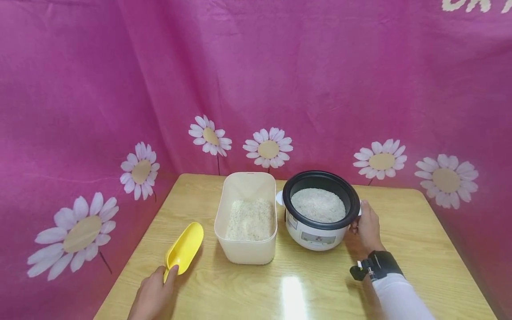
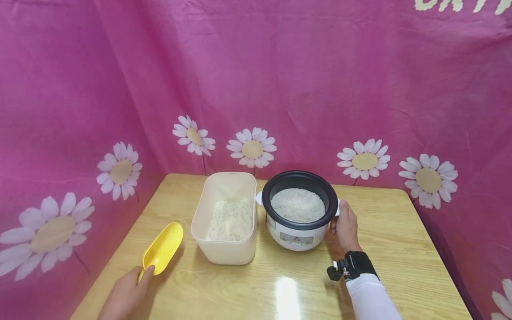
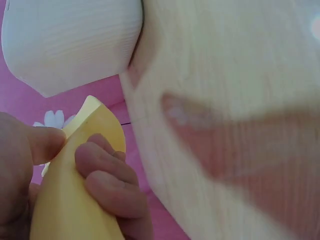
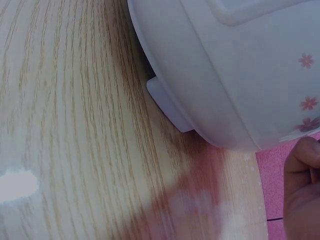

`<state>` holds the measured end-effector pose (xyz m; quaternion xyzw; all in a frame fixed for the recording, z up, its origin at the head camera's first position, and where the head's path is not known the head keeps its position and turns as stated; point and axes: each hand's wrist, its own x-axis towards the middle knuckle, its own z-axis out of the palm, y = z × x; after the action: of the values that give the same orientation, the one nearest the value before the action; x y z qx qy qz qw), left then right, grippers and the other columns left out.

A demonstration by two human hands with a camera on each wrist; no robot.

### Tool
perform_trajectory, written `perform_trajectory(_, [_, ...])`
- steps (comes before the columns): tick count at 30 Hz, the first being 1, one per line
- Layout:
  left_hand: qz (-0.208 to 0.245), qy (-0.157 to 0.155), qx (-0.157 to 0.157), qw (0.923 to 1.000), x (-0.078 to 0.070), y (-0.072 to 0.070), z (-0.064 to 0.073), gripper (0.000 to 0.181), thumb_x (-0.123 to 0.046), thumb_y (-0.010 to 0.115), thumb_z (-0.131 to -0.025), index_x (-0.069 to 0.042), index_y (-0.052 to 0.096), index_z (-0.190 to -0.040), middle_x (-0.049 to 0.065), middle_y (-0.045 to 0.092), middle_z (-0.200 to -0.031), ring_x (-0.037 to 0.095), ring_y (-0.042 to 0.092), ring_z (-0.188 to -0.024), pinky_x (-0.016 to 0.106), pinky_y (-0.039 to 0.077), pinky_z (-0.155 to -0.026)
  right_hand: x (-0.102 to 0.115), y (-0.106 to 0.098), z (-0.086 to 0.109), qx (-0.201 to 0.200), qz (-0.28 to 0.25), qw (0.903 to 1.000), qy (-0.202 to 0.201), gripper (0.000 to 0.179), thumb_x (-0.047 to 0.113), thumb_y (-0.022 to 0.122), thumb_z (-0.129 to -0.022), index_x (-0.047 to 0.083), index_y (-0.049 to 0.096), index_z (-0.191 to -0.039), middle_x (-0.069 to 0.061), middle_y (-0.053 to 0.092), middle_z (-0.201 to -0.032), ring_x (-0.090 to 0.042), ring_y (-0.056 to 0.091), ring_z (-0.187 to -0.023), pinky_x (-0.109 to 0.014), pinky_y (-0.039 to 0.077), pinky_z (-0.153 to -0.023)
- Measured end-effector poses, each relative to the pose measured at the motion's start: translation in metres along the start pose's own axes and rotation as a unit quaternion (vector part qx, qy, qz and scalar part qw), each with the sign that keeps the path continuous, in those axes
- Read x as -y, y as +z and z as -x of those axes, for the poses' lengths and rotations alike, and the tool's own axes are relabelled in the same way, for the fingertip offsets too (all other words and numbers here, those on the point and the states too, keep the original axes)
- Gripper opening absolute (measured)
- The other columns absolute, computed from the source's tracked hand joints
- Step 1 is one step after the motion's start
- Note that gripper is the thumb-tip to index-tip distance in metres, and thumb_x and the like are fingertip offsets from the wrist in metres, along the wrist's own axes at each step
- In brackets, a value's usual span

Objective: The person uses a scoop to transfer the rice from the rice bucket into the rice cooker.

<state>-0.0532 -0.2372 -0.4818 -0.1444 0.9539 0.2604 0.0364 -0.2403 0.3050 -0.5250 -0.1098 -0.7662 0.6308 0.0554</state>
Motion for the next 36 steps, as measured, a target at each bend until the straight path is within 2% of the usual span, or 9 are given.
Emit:
perform_trajectory(6, [-0.001, -0.033, 0.012, 0.9994, 0.005, 0.005, 0.006, 0.056, -0.047, 0.044, -0.108, 0.006, 0.061, -0.113, 0.008, 0.061, -0.08, 0.023, 0.056, -0.074, 0.043, 0.048, -0.069, 0.0, 0.001, 0.0, -0.002, -0.002, 1.0, 0.006, 0.053, 0.063, 0.022, -0.107, 0.021, 0.048, -0.087, 0.009, 0.047, -0.057, -0.01, 0.047, -0.051, -0.029, 0.045, -0.051])
perform_trajectory(10, [-0.012, -0.029, -0.007, 0.9995, 0.009, 0.01, 0.009, 0.049, -0.043, 0.05, -0.106, 0.004, 0.061, -0.107, 0.011, 0.063, -0.078, 0.024, 0.058, -0.071, 0.043, 0.047, -0.065, 0.006, 0.001, 0.002, 0.001, -0.012, 0.9998, 0.013, 0.052, 0.058, 0.023, -0.109, 0.019, 0.047, -0.084, 0.007, 0.047, -0.056, -0.01, 0.047, -0.049, -0.029, 0.045, -0.05])
perform_trajectory(14, [-0.021, -0.021, -0.015, 0.9995, 0.016, 0.014, 0.011, 0.049, -0.044, 0.053, -0.105, 0.005, 0.059, -0.107, 0.012, 0.06, -0.075, 0.028, 0.059, -0.069, 0.045, 0.046, -0.062, 0.001, 0.001, -0.001, -0.003, -0.012, 0.9998, 0.012, 0.052, 0.058, 0.022, -0.109, 0.02, 0.047, -0.084, 0.008, 0.047, -0.056, -0.01, 0.047, -0.049, -0.029, 0.045, -0.05])
perform_trajectory(17, [-0.02, -0.02, -0.012, 0.9995, 0.02, 0.017, 0.012, 0.052, -0.043, 0.055, -0.104, 0.008, 0.057, -0.113, 0.01, 0.058, -0.074, 0.027, 0.058, -0.068, 0.043, 0.045, -0.061, -0.002, 0.001, -0.001, -0.006, -0.005, 1.0, -0.003, 0.053, 0.059, 0.021, -0.109, 0.02, 0.047, -0.084, 0.008, 0.047, -0.055, -0.01, 0.046, -0.048, -0.029, 0.044, -0.049])
perform_trajectory(20, [-0.019, -0.035, -0.007, 0.9992, 0.023, 0.021, 0.013, 0.052, -0.04, 0.057, -0.102, 0.009, 0.055, -0.118, 0.008, 0.057, -0.073, 0.024, 0.056, -0.067, 0.04, 0.043, -0.059, -0.002, 0.001, 0.0, -0.006, -0.005, 0.9998, -0.016, 0.052, 0.057, 0.021, -0.109, 0.02, 0.048, -0.083, 0.008, 0.047, -0.055, -0.009, 0.047, -0.047, -0.03, 0.044, -0.048])
perform_trajectory(24, [-0.023, -0.05, 0.001, 0.9985, 0.025, 0.028, 0.013, 0.051, -0.033, 0.055, -0.098, 0.011, 0.052, -0.125, 0.011, 0.059, -0.079, 0.024, 0.056, -0.07, 0.038, 0.042, -0.06, 0.0, 0.001, 0.001, -0.008, -0.008, 0.9998, -0.017, 0.051, 0.056, 0.022, -0.11, 0.021, 0.049, -0.083, 0.009, 0.047, -0.054, -0.009, 0.047, -0.047, -0.03, 0.044, -0.048])
perform_trajectory(29, [-0.027, -0.043, -0.006, 0.9987, 0.026, 0.037, 0.016, 0.049, -0.027, 0.058, -0.091, 0.009, 0.052, -0.123, 0.017, 0.065, -0.089, 0.027, 0.06, -0.076, 0.042, 0.045, -0.063, 0.0, 0.002, 0.001, -0.012, -0.01, 0.9998, -0.014, 0.052, 0.056, 0.023, -0.109, 0.021, 0.049, -0.082, 0.009, 0.047, -0.053, -0.009, 0.046, -0.046, -0.03, 0.044, -0.047])
perform_trajectory(31, [-0.028, -0.038, -0.018, 0.9987, 0.027, 0.04, 0.018, 0.046, -0.025, 0.06, -0.09, 0.007, 0.053, -0.121, 0.015, 0.064, -0.088, 0.025, 0.06, -0.074, 0.041, 0.045, -0.063, 0.0, 0.002, 0.001, -0.012, -0.009, 0.9998, -0.013, 0.051, 0.055, 0.023, -0.11, 0.021, 0.048, -0.082, 0.01, 0.047, -0.053, -0.009, 0.047, -0.045, -0.03, 0.044, -0.047])
perform_trajectory(36, [-0.022, -0.027, -0.035, 0.9988, 0.03, 0.047, 0.02, 0.046, -0.021, 0.061, -0.088, 0.007, 0.052, -0.124, 0.008, 0.056, -0.081, 0.02, 0.049, -0.07, 0.032, 0.035, -0.06, 0.0, 0.002, 0.001, -0.013, -0.009, 0.9997, -0.016, 0.051, 0.056, 0.023, -0.109, 0.021, 0.049, -0.082, 0.01, 0.047, -0.053, -0.009, 0.046, -0.045, -0.03, 0.044, -0.047])
